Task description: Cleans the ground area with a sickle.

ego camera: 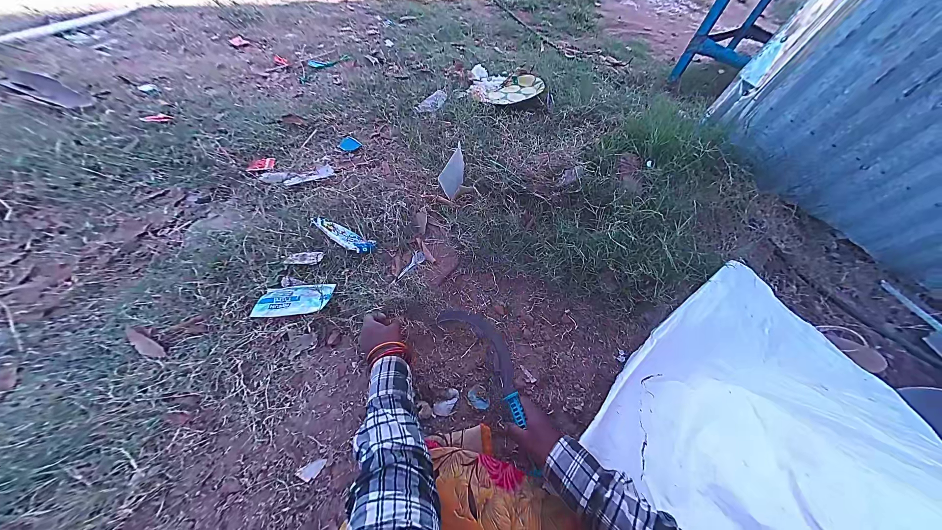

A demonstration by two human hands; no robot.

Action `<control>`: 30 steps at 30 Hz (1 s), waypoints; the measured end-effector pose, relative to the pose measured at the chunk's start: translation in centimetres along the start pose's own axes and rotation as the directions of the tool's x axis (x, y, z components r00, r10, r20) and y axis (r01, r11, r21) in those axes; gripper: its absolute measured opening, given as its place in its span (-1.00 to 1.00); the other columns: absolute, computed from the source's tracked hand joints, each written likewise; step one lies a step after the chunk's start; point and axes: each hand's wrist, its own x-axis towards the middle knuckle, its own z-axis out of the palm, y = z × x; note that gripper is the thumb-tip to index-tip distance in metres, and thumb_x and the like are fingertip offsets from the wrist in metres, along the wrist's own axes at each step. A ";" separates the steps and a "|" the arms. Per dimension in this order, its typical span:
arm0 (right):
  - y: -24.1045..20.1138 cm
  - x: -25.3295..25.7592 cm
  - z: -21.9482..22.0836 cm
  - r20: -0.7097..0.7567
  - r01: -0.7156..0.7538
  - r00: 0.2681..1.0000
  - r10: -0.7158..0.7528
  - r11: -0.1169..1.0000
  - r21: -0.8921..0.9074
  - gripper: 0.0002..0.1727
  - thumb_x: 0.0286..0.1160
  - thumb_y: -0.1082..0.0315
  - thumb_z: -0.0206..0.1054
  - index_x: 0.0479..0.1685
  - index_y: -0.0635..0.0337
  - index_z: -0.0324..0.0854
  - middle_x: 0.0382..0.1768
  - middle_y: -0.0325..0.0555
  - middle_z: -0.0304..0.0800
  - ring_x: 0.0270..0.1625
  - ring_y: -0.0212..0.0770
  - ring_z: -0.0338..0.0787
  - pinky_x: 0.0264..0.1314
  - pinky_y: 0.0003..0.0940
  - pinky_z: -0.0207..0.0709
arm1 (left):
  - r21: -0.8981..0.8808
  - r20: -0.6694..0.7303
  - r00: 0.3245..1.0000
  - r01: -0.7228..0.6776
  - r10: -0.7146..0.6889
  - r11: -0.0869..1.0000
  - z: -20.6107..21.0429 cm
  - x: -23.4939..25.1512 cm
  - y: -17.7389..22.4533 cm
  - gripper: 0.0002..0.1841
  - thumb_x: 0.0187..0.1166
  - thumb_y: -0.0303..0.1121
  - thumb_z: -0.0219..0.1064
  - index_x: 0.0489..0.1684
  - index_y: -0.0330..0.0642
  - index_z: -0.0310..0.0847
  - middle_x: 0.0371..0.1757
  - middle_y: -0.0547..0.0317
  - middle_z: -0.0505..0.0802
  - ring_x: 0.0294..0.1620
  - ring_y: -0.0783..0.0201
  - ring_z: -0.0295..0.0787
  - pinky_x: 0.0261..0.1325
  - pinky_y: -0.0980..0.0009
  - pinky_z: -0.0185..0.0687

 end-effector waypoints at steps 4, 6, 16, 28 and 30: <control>-2.8 -0.8 -0.9 -0.208 0.167 0.971 -0.116 0.955 0.244 -0.29 0.66 0.21 0.36 0.71 0.32 0.20 -0.02 0.20 0.74 -0.21 -0.02 0.79 -0.03 -0.06 0.71 | -0.022 0.003 1.000 -0.016 0.017 1.000 0.1 0.0 0.0 -0.51 0.55 -0.32 0.46 0.45 -0.25 0.56 0.36 -0.22 0.78 0.47 -0.14 0.67 0.54 -0.13 0.46; -4.9 -0.1 -0.7 -0.343 0.299 0.921 -0.184 0.899 0.319 -0.31 0.64 0.23 0.35 0.67 0.35 0.21 -0.25 0.09 0.72 -0.47 -0.13 0.74 -0.30 -0.16 0.73 | -0.032 0.000 1.000 -0.010 0.010 0.999 0.1 0.0 -0.2 -0.51 0.54 -0.30 0.47 0.44 -0.25 0.57 0.34 -0.21 0.79 0.47 -0.14 0.67 0.54 -0.12 0.47; -1.2 -0.7 0.6 0.014 -0.017 1.000 0.019 0.993 -0.118 -0.28 0.67 0.13 0.34 0.73 0.25 0.20 0.28 0.33 0.71 0.28 0.21 0.78 0.40 0.19 0.57 | 0.000 0.010 1.000 0.020 -0.020 1.000 -0.3 0.3 -0.3 -0.56 0.57 -0.36 0.40 0.43 -0.25 0.58 0.38 -0.23 0.77 0.50 -0.13 0.66 0.54 -0.11 0.47; -5.4 0.3 2.2 -0.146 0.011 0.989 -0.039 0.982 -0.187 -0.30 0.77 0.17 0.20 0.79 0.27 0.08 0.32 0.28 0.73 0.33 0.19 0.80 0.44 0.14 0.58 | 0.004 0.028 1.000 0.013 -0.013 1.000 -0.4 0.3 -0.4 -0.53 0.59 -0.32 0.41 0.45 -0.26 0.56 0.40 -0.26 0.75 0.52 -0.16 0.64 0.54 -0.13 0.47; -4.5 0.4 2.8 -0.026 -0.031 0.999 0.026 0.969 -0.246 -0.28 0.74 0.19 0.24 0.80 0.21 0.07 0.36 0.30 0.70 0.39 0.22 0.76 0.47 0.19 0.56 | -0.004 0.033 0.999 0.014 -0.014 1.000 -0.2 0.4 -0.3 -0.52 0.57 -0.31 0.44 0.45 -0.26 0.56 0.39 -0.25 0.76 0.51 -0.15 0.64 0.53 -0.12 0.48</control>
